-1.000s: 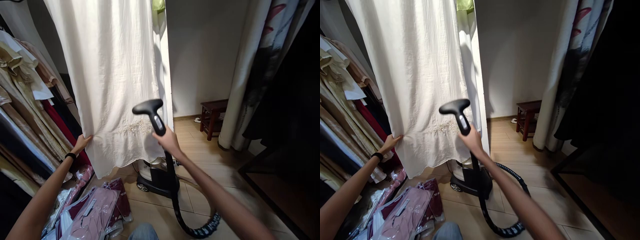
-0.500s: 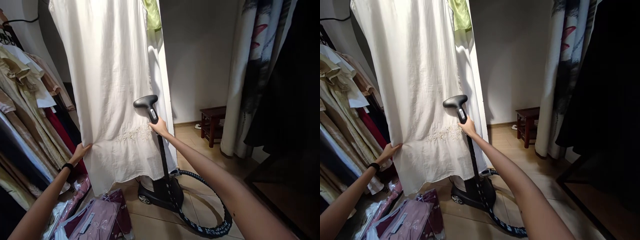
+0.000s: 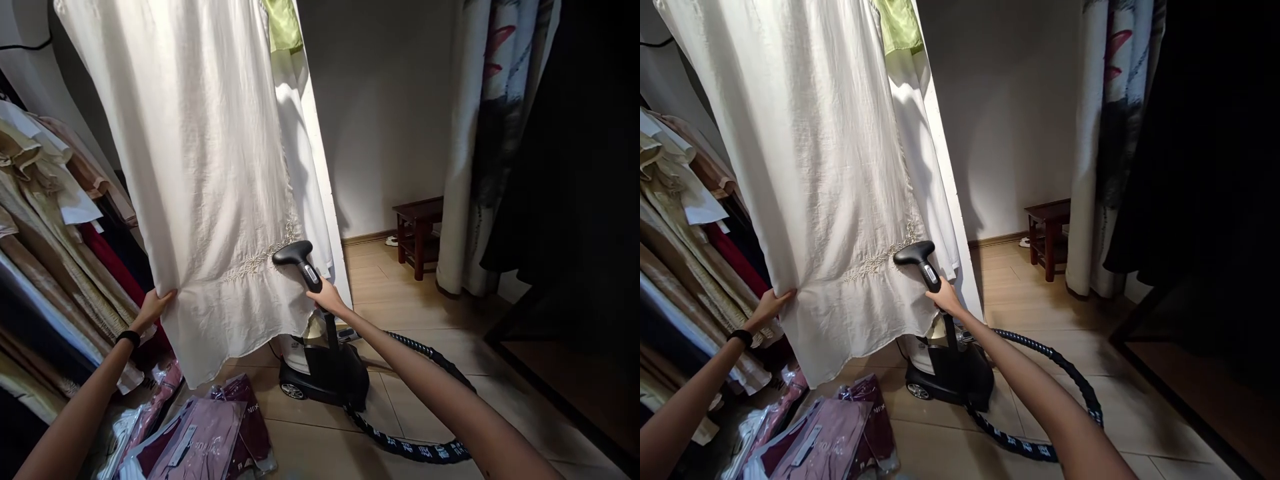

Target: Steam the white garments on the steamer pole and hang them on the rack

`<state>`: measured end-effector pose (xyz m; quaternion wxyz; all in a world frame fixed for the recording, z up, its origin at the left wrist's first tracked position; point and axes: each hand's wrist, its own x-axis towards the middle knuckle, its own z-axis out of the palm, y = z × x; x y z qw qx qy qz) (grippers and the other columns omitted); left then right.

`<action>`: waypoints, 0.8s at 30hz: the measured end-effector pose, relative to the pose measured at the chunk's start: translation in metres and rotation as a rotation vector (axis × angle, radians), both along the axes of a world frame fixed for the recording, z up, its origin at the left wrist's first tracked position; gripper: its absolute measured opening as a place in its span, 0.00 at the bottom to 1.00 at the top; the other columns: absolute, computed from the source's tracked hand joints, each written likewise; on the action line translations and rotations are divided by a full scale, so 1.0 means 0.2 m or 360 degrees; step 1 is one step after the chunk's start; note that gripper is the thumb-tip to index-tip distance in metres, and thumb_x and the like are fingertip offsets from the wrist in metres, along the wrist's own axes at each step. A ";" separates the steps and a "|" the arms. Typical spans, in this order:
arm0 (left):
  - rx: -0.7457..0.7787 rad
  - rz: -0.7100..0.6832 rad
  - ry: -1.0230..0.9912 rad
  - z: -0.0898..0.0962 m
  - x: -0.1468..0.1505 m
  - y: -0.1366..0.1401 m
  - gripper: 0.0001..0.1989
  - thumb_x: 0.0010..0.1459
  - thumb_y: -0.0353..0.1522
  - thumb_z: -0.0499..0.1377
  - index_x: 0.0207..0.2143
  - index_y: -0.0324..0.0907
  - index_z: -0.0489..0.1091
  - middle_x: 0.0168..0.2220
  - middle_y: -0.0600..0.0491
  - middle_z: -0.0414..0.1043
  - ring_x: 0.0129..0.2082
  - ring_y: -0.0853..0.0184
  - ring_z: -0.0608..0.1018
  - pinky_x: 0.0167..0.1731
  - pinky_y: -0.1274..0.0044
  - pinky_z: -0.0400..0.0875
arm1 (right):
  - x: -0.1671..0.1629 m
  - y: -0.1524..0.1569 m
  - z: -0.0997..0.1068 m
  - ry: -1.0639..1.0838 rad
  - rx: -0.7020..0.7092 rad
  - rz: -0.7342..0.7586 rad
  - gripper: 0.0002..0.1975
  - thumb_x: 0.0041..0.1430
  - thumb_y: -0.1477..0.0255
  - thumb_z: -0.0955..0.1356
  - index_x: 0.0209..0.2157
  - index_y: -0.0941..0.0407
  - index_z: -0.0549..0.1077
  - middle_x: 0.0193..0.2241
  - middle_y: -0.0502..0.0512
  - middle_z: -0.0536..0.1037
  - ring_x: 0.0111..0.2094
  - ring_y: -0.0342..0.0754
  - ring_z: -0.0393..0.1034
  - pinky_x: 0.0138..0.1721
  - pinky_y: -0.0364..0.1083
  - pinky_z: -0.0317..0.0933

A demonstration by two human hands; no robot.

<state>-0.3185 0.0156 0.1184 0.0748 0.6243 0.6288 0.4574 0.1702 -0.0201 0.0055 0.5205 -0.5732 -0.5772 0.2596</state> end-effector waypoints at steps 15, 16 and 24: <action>0.0075 0.0114 -0.0092 -0.06 -0.02 0.09 0.25 0.38 0.45 0.62 0.33 0.34 0.71 0.34 0.42 0.75 0.31 0.59 0.76 0.25 0.75 0.68 | -0.07 -0.18 -0.46 0.0341 -0.0444 0.0030 0.12 0.48 0.75 0.67 0.36 0.57 0.62 0.16 0.43 0.67 0.16 0.44 0.66 0.17 0.41 0.59; 0.0073 0.0130 -0.0087 -0.07 -0.02 0.11 0.25 0.38 0.45 0.61 0.34 0.33 0.71 0.35 0.41 0.75 0.32 0.58 0.76 0.25 0.74 0.69 | -0.08 -0.20 -0.48 0.0345 -0.0467 0.0000 0.12 0.48 0.75 0.68 0.36 0.57 0.62 0.16 0.44 0.67 0.15 0.45 0.66 0.16 0.41 0.59; 0.0025 0.0107 -0.0067 -0.10 0.10 0.22 0.24 0.41 0.46 0.61 0.33 0.34 0.71 0.35 0.41 0.76 0.36 0.55 0.77 0.28 0.74 0.69 | -0.02 -0.42 -0.45 0.0333 -0.0392 -0.0349 0.15 0.48 0.67 0.67 0.38 0.56 0.64 0.21 0.46 0.71 0.19 0.45 0.69 0.21 0.42 0.62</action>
